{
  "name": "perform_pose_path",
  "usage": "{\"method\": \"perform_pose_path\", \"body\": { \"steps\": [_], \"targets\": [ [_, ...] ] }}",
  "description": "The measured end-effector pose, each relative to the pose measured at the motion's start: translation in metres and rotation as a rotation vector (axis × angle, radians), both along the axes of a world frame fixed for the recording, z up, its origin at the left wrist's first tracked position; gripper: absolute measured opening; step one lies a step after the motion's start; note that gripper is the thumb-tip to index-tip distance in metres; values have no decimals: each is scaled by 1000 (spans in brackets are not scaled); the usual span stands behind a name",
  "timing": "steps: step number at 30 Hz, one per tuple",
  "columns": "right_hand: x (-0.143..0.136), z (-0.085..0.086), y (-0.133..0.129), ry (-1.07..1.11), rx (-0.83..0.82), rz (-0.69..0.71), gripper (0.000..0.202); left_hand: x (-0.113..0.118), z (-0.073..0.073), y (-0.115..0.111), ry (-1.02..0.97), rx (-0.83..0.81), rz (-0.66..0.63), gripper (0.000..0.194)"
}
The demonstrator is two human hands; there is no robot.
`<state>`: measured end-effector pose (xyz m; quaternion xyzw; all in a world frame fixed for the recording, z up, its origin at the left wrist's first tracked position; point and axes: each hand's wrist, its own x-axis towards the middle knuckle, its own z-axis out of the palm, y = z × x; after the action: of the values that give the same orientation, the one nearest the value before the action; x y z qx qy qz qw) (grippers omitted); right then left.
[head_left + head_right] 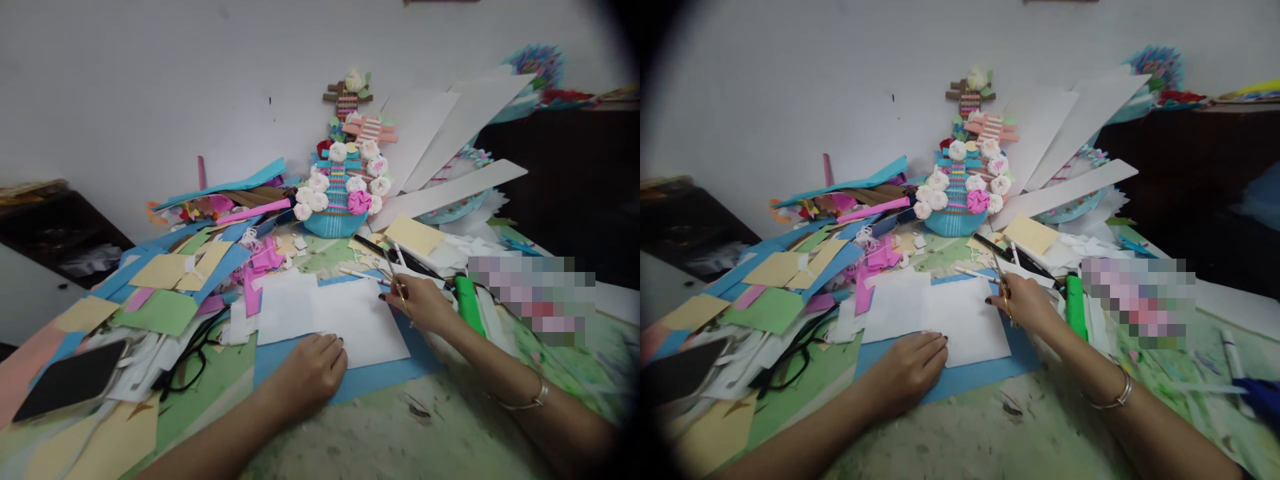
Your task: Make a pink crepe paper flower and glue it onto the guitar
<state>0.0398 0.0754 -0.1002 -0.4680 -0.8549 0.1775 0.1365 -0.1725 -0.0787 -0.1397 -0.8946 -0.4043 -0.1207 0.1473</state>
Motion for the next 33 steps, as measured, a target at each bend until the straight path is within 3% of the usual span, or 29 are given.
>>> {"method": "perform_pose_path", "body": {
  "steps": [4,9,19,25,29,33],
  "targets": [
    [4,1,3,28,-213,49,18,1,6,0,-46,-42,-9,18],
    [8,-6,7,88,-379,60,15,1,20,-2,-74,-165,-35,31],
    [10,-11,13,384,-585,-2,10,-9,7,4,-163,-74,-133,18],
    [22,1,18,575,-695,32,11,-12,8,11,-544,-224,-1,16],
    [37,11,23,476,-746,150,22,-14,9,13,-697,-359,126,16],
    [50,8,18,314,-684,258,25,-14,11,14,-787,-451,246,16]
  ]
}}
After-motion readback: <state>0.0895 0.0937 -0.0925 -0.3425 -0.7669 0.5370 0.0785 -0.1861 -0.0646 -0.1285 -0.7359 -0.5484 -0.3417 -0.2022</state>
